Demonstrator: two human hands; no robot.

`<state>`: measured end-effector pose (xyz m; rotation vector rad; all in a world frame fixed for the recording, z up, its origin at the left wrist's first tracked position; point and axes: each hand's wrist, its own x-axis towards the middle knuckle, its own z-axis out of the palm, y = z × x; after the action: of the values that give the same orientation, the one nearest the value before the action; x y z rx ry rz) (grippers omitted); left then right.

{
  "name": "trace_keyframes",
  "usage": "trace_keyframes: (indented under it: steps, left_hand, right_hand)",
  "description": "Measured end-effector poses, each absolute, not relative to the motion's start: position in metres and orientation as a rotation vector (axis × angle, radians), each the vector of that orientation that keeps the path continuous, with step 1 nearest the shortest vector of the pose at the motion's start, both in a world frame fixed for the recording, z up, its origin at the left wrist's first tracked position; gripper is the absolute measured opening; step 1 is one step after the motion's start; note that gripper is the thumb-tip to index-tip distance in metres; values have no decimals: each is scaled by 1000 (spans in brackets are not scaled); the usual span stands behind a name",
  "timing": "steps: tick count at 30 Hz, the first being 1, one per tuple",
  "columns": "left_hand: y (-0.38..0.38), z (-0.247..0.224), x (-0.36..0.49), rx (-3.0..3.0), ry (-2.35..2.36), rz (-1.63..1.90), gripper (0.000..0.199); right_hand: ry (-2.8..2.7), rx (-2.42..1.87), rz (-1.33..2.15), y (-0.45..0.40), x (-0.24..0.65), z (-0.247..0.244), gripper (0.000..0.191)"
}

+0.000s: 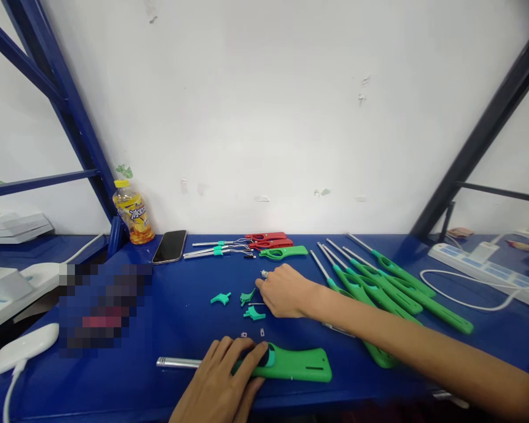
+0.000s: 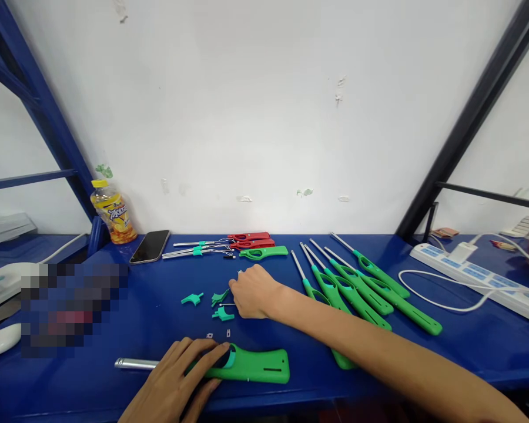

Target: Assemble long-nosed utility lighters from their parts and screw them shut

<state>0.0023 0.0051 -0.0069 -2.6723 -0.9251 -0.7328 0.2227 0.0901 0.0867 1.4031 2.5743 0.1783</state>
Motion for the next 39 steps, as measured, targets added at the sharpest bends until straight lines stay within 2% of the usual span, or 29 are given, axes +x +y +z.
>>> trace_keyframes:
  steps: [8,14,22,39]
  left_hand:
    - [2,-7,1,-2711,-960,-745,43]
    - [0,1,6,-2673,-959,-779,41]
    - [4,-13,2,-2660,-942,-702,40]
    - [2,-9,4,-2681,-959,-722,39]
  right_hand:
    - [2618,1470,119,88,236,108,25]
    - [2676,1551,-181,38,280,130,34]
    - [2660,1601,-511,-14,313,100,32]
    - [2654,1648,-453,-13,308,88,32]
